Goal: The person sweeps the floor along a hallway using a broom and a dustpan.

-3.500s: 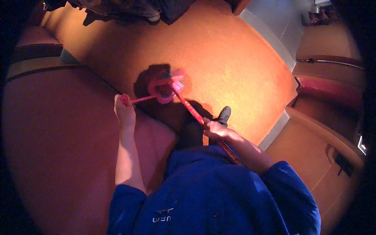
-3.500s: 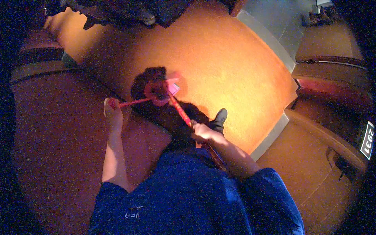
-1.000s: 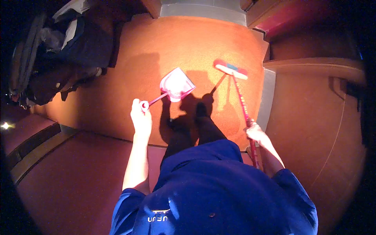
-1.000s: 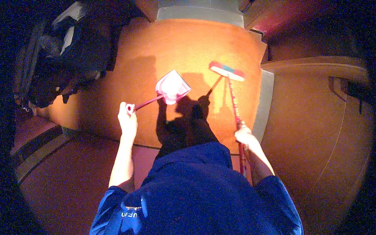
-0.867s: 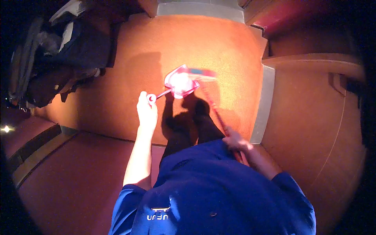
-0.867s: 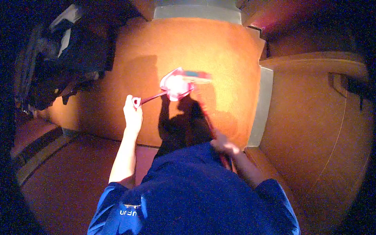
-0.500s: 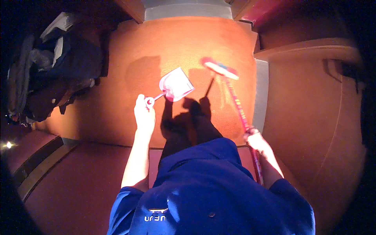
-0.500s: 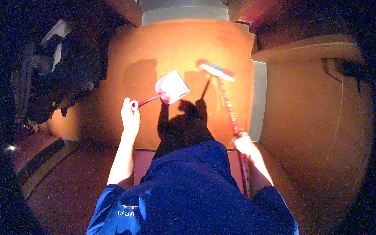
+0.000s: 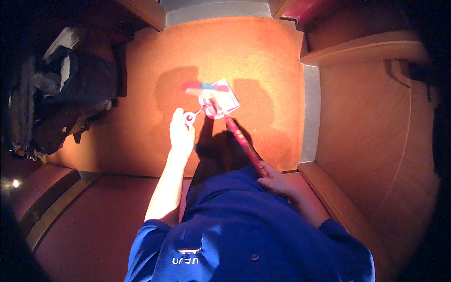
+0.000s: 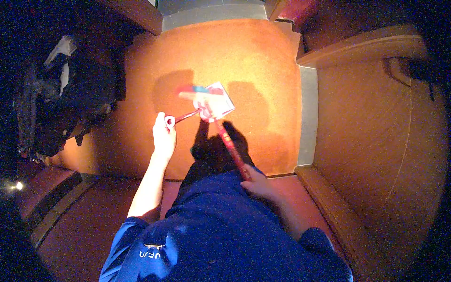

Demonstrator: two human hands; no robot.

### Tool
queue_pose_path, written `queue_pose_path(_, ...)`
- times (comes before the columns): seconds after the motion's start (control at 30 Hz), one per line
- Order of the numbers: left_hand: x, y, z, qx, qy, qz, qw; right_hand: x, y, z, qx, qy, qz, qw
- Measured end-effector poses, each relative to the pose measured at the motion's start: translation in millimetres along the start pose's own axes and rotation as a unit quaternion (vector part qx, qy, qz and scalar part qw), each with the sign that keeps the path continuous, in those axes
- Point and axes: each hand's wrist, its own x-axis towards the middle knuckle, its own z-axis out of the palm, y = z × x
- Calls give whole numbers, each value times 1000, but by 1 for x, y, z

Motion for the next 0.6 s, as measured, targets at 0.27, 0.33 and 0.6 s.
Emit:
queue_pose_path(0.27, 0, 3, -4, 10, -15, -14, 1000, 0, 57, -106, 174, 156, 219, 947)
queue_pose_path(0.33, 1, 3, -4, 17, 7, 3, 1000, 0, 56, -118, 209, 145, 223, 941)
queue_pose_path(0.6, 13, 24, 1, -34, 16, -14, 999, -62, 83, -82, 117, 165, 298, 933)
